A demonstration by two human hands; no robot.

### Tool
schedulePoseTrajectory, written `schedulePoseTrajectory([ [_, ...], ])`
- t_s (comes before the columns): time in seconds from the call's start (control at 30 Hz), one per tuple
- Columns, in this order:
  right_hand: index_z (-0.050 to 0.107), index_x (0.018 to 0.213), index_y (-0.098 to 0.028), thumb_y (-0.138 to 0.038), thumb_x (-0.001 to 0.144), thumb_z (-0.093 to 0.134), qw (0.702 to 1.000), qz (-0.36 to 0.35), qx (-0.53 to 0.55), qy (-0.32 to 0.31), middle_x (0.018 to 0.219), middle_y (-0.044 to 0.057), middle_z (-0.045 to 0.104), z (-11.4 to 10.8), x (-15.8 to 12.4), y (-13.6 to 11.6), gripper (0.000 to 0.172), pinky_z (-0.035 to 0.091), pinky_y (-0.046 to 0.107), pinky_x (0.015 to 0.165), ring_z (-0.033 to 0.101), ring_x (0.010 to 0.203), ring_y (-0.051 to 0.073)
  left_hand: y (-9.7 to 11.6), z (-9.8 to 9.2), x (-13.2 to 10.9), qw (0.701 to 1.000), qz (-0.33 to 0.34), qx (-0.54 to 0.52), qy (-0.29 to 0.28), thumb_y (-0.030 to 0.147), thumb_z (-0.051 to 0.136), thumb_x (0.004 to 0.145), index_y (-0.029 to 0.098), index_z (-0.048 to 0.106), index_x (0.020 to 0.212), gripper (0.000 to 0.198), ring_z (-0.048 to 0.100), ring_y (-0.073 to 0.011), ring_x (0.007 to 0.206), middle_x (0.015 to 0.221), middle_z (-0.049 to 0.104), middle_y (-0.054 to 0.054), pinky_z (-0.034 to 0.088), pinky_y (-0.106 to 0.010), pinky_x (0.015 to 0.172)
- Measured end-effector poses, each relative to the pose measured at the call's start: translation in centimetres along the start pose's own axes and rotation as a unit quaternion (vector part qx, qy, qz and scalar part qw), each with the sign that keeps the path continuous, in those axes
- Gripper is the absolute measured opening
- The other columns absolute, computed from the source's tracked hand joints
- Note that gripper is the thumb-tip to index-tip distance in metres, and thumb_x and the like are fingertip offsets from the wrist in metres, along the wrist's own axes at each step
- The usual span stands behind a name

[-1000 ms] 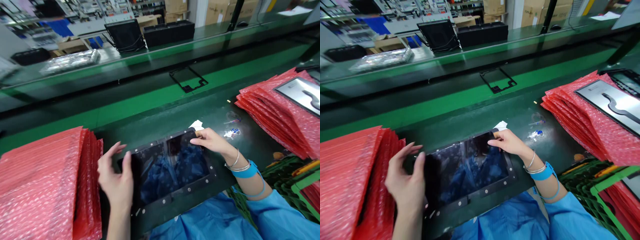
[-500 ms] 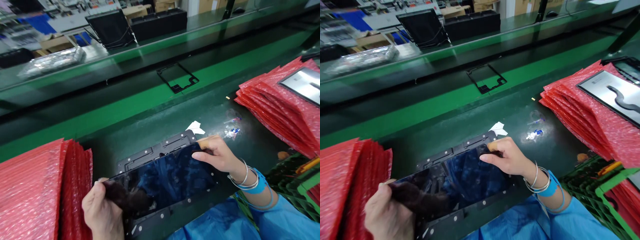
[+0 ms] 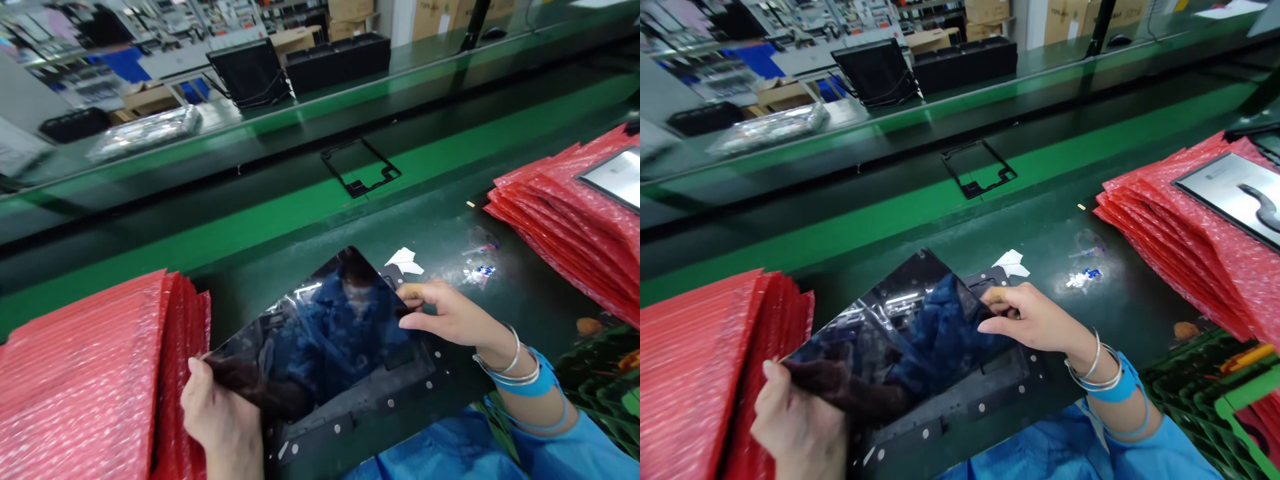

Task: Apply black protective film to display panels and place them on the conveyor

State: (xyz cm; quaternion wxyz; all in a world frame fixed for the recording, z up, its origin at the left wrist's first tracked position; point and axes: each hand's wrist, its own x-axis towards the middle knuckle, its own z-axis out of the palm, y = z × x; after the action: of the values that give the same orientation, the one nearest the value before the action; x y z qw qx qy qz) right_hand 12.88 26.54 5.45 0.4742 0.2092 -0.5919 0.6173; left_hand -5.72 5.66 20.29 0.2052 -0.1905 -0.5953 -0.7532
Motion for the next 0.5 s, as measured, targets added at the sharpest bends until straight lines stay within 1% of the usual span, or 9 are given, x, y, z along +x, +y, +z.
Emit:
schedulePoseTrajectory([
  [0.1, 0.053, 0.093, -0.014, -0.053, 0.120, 0.065, 0.999, 0.030, 0.041, -0.005, 0.070, -0.002, 0.038, 0.0, 0.0, 1.4, 0.049, 0.032, 0.021, 0.049, 0.044, 0.052, 0.025, 0.0, 0.1, -0.5, 0.995, -0.066, -0.070, 0.025, 0.038, 0.090, 0.034, 0.012, 0.054, 0.073, 0.059, 0.051, -0.0054, 0.063, 0.068, 0.055, 0.004, 0.050, -0.015, 0.064],
  [0.17, 0.054, 0.097, -0.011, -0.048, 0.113, 0.069, 0.993, 0.058, 0.106, 0.001, 0.075, 0.003, 0.046, 0.1, 0.5, 2.0, 0.043, 0.040, 0.020, 0.049, 0.053, 0.056, 0.029, 0.0, 0.0, -0.8, 0.993, -0.097, -0.062, -0.019, 0.050, 0.087, 0.047, 0.012, 0.058, 0.078, 0.056, 0.058, -0.0105, 0.070, 0.073, 0.060, -0.001, 0.052, -0.021, 0.066],
  [0.23, 0.054, 0.099, -0.010, -0.047, 0.109, 0.072, 0.986, 0.075, 0.149, -0.002, 0.082, 0.010, 0.050, 0.2, 2.0, 2.1, 0.042, 0.044, 0.019, 0.049, 0.057, 0.059, 0.033, 0.0, -0.3, -0.9, 0.987, -0.137, -0.052, -0.066, 0.063, 0.078, 0.061, 0.014, 0.061, 0.083, 0.056, 0.064, -0.0168, 0.078, 0.081, 0.065, -0.005, 0.054, -0.027, 0.070],
  [0.27, 0.053, 0.099, -0.010, -0.046, 0.107, 0.073, 0.985, 0.074, 0.156, -0.004, 0.082, 0.011, 0.051, 0.4, 3.1, 1.8, 0.043, 0.044, 0.018, 0.048, 0.057, 0.059, 0.033, -0.1, -0.5, -0.8, 0.986, -0.137, -0.052, -0.083, 0.067, 0.073, 0.063, 0.016, 0.062, 0.081, 0.056, 0.065, -0.0183, 0.079, 0.081, 0.065, -0.005, 0.055, -0.028, 0.069],
  [0.33, 0.054, 0.096, -0.009, -0.045, 0.099, 0.077, 0.984, 0.066, 0.165, 0.001, 0.079, 0.012, 0.051, 1.1, 6.3, 0.8, 0.044, 0.045, 0.016, 0.047, 0.057, 0.058, 0.033, -0.4, -0.8, -0.7, 0.987, -0.101, -0.056, -0.111, 0.069, 0.071, 0.061, 0.017, 0.060, 0.072, 0.055, 0.063, -0.0186, 0.070, 0.077, 0.065, -0.006, 0.053, -0.028, 0.059],
  [0.4, 0.055, 0.089, -0.008, -0.043, 0.087, 0.080, 0.981, 0.071, 0.177, 0.030, 0.079, 0.014, 0.050, 2.5, 10.7, -0.2, 0.043, 0.046, 0.015, 0.045, 0.057, 0.059, 0.034, -0.7, -0.9, -0.5, 0.984, -0.064, -0.051, -0.159, 0.062, 0.075, 0.055, 0.015, 0.060, 0.070, 0.052, 0.059, -0.0194, 0.064, 0.077, 0.066, -0.010, 0.047, -0.028, 0.050],
  [0.43, 0.055, 0.087, -0.008, -0.037, 0.089, 0.074, 0.980, 0.080, 0.173, 0.049, 0.079, 0.013, 0.050, 3.3, 13.1, -0.5, 0.035, 0.046, 0.014, 0.044, 0.058, 0.059, 0.033, -0.9, -0.9, -0.6, 0.980, -0.051, -0.027, -0.191, 0.060, 0.075, 0.058, 0.014, 0.063, 0.076, 0.052, 0.060, -0.0205, 0.066, 0.082, 0.067, -0.013, 0.046, -0.029, 0.050],
  [0.47, 0.054, 0.086, -0.009, -0.026, 0.096, 0.065, 0.980, 0.088, 0.166, 0.064, 0.079, 0.012, 0.050, 4.3, 15.5, -0.5, 0.022, 0.044, 0.013, 0.042, 0.058, 0.060, 0.031, -1.2, -1.0, -0.6, 0.974, -0.032, 0.015, -0.225, 0.058, 0.073, 0.063, 0.012, 0.065, 0.085, 0.052, 0.062, -0.0219, 0.072, 0.088, 0.068, -0.016, 0.048, -0.030, 0.055],
  [0.5, 0.053, 0.086, -0.009, -0.010, 0.103, 0.053, 0.979, 0.101, 0.156, 0.082, 0.079, 0.012, 0.049, 5.3, 17.9, -0.2, 0.018, 0.044, 0.011, 0.042, 0.059, 0.063, 0.029, -1.5, -1.0, -0.6, 0.964, 0.005, 0.074, -0.254, 0.055, 0.070, 0.071, 0.010, 0.066, 0.096, 0.051, 0.064, -0.0231, 0.080, 0.095, 0.068, -0.017, 0.050, -0.032, 0.063],
])
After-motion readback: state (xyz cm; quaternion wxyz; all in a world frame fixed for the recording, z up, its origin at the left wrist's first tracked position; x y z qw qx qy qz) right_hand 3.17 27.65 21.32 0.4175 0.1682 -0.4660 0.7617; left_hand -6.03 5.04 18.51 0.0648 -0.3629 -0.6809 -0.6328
